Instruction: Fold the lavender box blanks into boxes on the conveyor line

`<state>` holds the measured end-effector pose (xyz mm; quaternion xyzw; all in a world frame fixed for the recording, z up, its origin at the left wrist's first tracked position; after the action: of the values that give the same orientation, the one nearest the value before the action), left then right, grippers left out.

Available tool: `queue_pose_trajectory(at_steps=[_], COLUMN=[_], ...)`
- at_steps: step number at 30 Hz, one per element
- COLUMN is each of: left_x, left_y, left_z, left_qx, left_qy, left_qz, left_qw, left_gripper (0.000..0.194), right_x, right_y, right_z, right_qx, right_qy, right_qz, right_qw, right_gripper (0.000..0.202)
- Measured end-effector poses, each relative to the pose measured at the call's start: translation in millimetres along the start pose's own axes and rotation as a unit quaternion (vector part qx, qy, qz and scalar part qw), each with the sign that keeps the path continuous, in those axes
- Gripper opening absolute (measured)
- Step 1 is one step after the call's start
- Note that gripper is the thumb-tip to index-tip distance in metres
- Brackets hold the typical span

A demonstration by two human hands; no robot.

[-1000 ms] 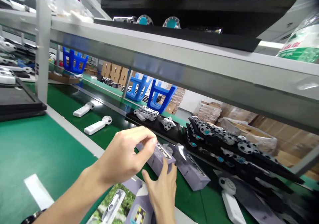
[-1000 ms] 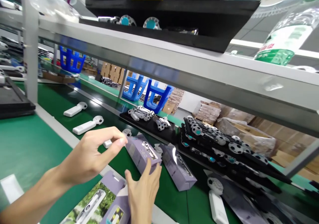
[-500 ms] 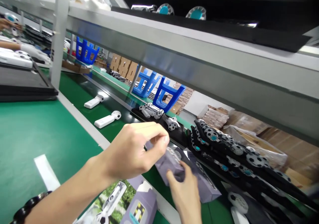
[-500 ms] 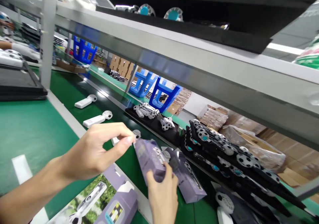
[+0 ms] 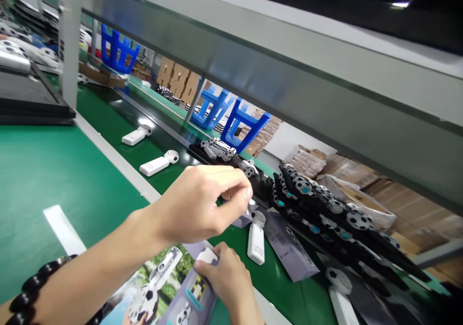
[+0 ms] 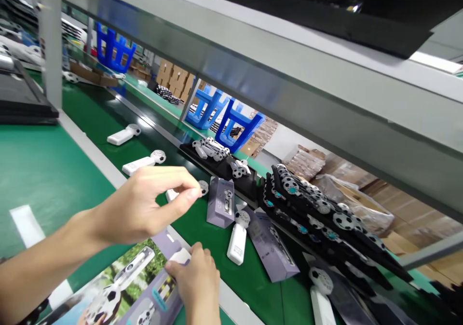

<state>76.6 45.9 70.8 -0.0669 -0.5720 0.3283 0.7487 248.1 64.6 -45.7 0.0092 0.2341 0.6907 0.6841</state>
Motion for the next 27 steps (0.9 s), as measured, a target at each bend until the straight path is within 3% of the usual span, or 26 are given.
queue_pose_trajectory(at_steps=[3,10,13,15,17,19,22,24,25,27], left_x=[-1.9,-1.9,-4.5,-8.3,-12.5,-14.7,-12.1,-8.4,-6.9,-6.0], left_y=[4.3,15.0,23.7,31.4,37.5,38.1,24.6,9.0,1.1,-10.8], left_z=[-2.9,-11.7,-15.8,-17.5,-18.2,-18.9,-18.8,-15.7,-13.2,-7.4], left_qx=[0.008,0.057,0.084,0.111,0.129,0.111,0.039,-0.060,-0.119,-0.197], left_qy=[0.016,0.099,0.151,0.170,0.173,0.173,0.161,0.145,0.141,0.145], left_qz=[0.023,0.138,0.198,0.245,0.286,0.297,0.264,0.219,0.187,0.125], left_qw=[1.000,0.984,0.965,0.948,0.934,0.933,0.950,0.963,0.965,0.962], left_gripper=[0.021,0.025,0.030,0.037,0.062,0.078,0.069,0.051,0.041,0.025], right_x=[-4.3,-12.1,-16.3,-22.1,-32.6,-47.6,-70.5,-79.3,-81.1,-81.0], right_y=[-7.7,-21.3,-23.9,-28.9,-36.4,-41.7,-33.2,-15.8,-5.3,15.4], right_z=[4.7,3.7,9.6,23.5,44.8,68.1,90.3,91.0,87.8,77.9], right_qx=[-0.020,-0.009,0.064,0.175,0.303,0.394,0.495,0.559,0.580,0.586], right_qy=[-0.003,-0.050,-0.112,-0.167,-0.251,-0.369,-0.522,-0.546,-0.537,-0.500], right_qz=[-0.034,-0.037,-0.012,0.040,0.087,0.108,0.144,0.203,0.236,0.288], right_qw=[0.999,0.998,0.992,0.970,0.915,0.835,0.680,0.590,0.565,0.569], right_gripper=[0.041,0.031,0.011,0.018,0.035,0.054,0.063,0.059,0.058,0.066])
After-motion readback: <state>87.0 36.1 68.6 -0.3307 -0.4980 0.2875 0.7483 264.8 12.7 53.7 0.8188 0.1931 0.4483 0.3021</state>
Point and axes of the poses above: each hand's wrist, its own x-axis towards the middle knuckle, its own z-axis out of the back of the hand, y = z × x, the point moved 1 cm from there along x, towards the middle knuckle, and after that the axes turned 5 degrees about z, right-handed, at the moved point
